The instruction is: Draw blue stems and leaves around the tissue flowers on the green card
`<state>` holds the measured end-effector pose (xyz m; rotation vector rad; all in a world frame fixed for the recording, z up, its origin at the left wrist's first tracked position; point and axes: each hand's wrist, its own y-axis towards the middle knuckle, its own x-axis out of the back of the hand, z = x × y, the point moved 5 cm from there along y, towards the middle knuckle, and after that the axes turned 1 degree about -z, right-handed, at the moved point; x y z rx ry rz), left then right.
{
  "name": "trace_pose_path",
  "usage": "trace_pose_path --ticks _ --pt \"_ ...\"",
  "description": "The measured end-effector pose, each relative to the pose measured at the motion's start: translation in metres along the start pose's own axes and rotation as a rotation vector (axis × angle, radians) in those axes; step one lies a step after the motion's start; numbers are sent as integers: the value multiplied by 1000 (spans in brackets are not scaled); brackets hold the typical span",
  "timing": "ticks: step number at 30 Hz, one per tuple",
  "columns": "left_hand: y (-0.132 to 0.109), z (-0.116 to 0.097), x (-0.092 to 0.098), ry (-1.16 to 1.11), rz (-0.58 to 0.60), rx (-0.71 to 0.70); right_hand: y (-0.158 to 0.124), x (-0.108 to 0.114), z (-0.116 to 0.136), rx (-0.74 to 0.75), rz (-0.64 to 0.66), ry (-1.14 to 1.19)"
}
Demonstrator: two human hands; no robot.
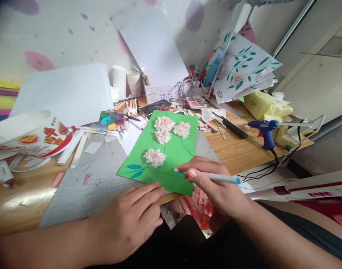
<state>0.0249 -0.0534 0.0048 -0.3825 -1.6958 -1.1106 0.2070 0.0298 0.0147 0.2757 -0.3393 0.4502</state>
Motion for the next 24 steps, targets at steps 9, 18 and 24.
trace_pose_path --ticks 9,18,24 --pt "-4 8 -2 -16 -3 94 37 -27 -26 -131 83 67" --pt "-8 16 -15 -45 -10 -12 38 -35 -16 43 121 -185" --pt "-2 21 -10 -72 9 22 39 -34 -13 37 202 -127"
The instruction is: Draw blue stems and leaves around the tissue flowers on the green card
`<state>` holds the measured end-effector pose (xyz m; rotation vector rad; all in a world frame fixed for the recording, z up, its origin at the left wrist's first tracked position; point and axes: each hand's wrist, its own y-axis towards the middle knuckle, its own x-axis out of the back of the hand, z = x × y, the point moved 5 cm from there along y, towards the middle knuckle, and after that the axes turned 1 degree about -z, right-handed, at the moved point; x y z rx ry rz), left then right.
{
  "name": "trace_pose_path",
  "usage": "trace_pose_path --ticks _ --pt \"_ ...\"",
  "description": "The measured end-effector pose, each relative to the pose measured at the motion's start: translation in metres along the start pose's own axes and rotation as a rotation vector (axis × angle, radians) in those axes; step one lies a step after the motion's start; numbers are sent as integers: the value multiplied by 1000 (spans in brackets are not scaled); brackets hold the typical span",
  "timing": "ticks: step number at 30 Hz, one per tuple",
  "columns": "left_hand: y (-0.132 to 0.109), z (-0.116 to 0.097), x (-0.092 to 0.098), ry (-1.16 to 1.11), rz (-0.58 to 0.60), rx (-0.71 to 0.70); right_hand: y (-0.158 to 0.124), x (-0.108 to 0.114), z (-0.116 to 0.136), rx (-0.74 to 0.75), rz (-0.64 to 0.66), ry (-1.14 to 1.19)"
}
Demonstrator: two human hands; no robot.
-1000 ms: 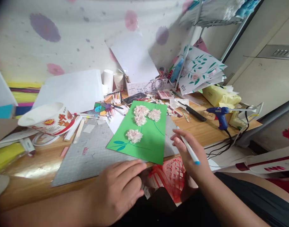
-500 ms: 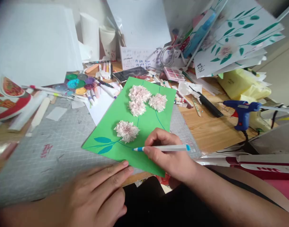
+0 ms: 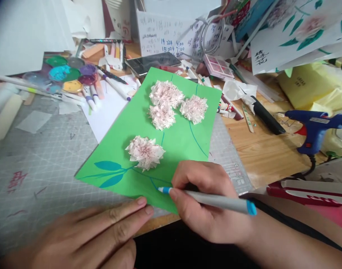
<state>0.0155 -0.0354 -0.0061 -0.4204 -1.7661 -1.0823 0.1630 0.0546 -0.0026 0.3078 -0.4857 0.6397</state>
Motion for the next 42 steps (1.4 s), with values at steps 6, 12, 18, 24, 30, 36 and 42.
trace_pose_path --ticks 6,12,18,24,30,36,42 --pt "-7 -5 -8 -1 -16 -10 -8 8 -11 -74 -78 188" --pt "-5 -5 -9 39 27 -37 -5 4 -4 -52 -54 4" --pt "-10 -6 -12 2 54 -44 -2 3 1 -17 -35 -67" --pt "-7 -7 -4 18 64 -18 -3 10 -5 -39 1 93" --pt "-10 -7 -5 33 16 -29 -5 11 -4 -50 -17 -29" --pt "-9 -6 -3 48 59 -2 0 7 1 -8 -19 -136" --pt "-9 -8 -7 22 63 48 -3 9 -2 -27 -3 -97"
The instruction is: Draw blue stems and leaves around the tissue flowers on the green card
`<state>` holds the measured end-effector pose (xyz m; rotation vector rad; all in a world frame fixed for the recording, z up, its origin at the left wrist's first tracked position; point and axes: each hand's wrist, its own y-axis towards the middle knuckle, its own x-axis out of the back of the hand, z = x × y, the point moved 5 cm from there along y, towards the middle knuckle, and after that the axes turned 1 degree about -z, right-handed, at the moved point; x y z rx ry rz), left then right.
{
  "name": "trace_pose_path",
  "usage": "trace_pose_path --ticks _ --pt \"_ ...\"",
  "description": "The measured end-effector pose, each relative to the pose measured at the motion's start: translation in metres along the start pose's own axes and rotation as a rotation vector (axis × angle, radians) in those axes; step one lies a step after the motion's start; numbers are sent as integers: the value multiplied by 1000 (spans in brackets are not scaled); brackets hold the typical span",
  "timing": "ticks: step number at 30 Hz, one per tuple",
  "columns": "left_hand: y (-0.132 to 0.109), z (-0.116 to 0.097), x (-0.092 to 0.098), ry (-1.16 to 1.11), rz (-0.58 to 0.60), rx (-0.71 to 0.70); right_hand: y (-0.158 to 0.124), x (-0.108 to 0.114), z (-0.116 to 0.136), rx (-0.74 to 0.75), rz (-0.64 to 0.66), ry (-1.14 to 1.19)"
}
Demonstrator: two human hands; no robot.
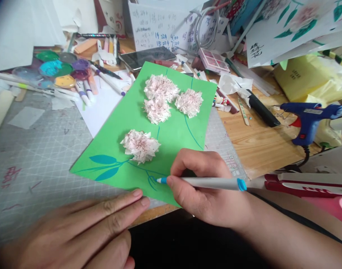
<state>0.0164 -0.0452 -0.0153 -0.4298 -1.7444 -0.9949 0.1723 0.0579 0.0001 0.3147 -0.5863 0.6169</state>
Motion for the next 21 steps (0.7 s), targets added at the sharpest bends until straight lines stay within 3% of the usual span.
trace_pose_path --ticks 5,10,13,17,21 --pt "0 3 -1 -8 -31 -5 -1 3 -3 -17 41 183" --pt "0 0 3 7 -69 -31 -1 3 -5 -63 2 123" --pt "1 -3 2 6 -68 44 -2 2 -3 -58 -1 78" --pt "-1 0 1 -28 -167 178 -2 0 -2 -31 40 101" --pt "-2 -1 -1 -49 -153 147 -1 2 -4 -43 33 149"
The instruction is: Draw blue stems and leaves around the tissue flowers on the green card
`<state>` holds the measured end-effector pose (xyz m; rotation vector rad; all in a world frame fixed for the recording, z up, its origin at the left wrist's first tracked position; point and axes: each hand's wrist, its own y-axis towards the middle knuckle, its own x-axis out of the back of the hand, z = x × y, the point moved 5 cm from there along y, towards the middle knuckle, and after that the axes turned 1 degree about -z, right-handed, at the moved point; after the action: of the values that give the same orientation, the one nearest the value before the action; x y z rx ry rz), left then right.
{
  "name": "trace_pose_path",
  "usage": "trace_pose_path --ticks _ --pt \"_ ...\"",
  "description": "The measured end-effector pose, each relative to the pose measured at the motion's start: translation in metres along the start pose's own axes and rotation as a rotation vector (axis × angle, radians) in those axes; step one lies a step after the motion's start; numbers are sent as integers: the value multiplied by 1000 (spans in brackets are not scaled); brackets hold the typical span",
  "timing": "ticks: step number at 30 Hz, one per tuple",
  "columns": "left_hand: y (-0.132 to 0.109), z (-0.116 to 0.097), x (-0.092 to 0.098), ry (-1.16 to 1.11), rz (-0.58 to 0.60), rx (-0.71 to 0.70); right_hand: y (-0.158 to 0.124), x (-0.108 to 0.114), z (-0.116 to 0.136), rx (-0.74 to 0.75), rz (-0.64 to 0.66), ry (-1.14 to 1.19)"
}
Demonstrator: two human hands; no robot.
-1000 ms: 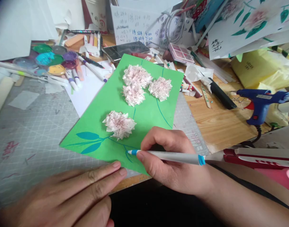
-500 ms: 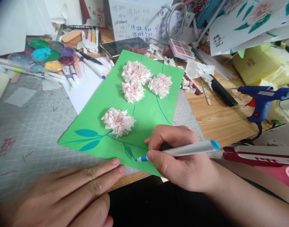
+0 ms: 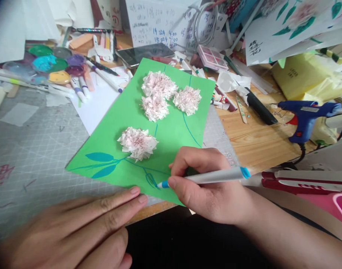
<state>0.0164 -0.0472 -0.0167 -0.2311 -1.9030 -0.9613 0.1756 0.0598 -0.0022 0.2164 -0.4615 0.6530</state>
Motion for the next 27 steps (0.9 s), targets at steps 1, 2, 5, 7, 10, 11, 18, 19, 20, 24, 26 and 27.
trace_pose_path --ticks 1,2,5,7,10,11,18,19,20,24,26,27 --pt "0 0 1 0 3 4 0 0 -1 -13 -13 -15" --pt "-1 0 1 1 16 11 0 0 -1 -22 -23 -35" --pt "-1 -2 4 -3 16 23 0 -2 2 -15 -34 -91" --pt "-1 -2 6 -8 -21 29 0 -4 3 -5 -38 -119" --pt "-2 -4 3 9 8 21 1 -5 4 14 -2 -101" --pt "-3 -5 3 6 -1 9 1 -5 4 12 8 -81" --pt "0 2 2 28 -5 34 3 -4 7 -13 -18 -130" --pt "2 4 2 48 -5 22 3 -4 7 -6 -10 -124" --pt "3 0 4 51 -41 -130 3 -5 7 0 -1 -112" --pt "4 1 4 63 -48 -185 3 -2 5 -26 -8 -98" --pt "3 3 4 62 -8 -74 3 -1 3 -31 -11 -109" --pt "2 2 4 59 -8 -59 3 -2 3 -26 -3 -102"
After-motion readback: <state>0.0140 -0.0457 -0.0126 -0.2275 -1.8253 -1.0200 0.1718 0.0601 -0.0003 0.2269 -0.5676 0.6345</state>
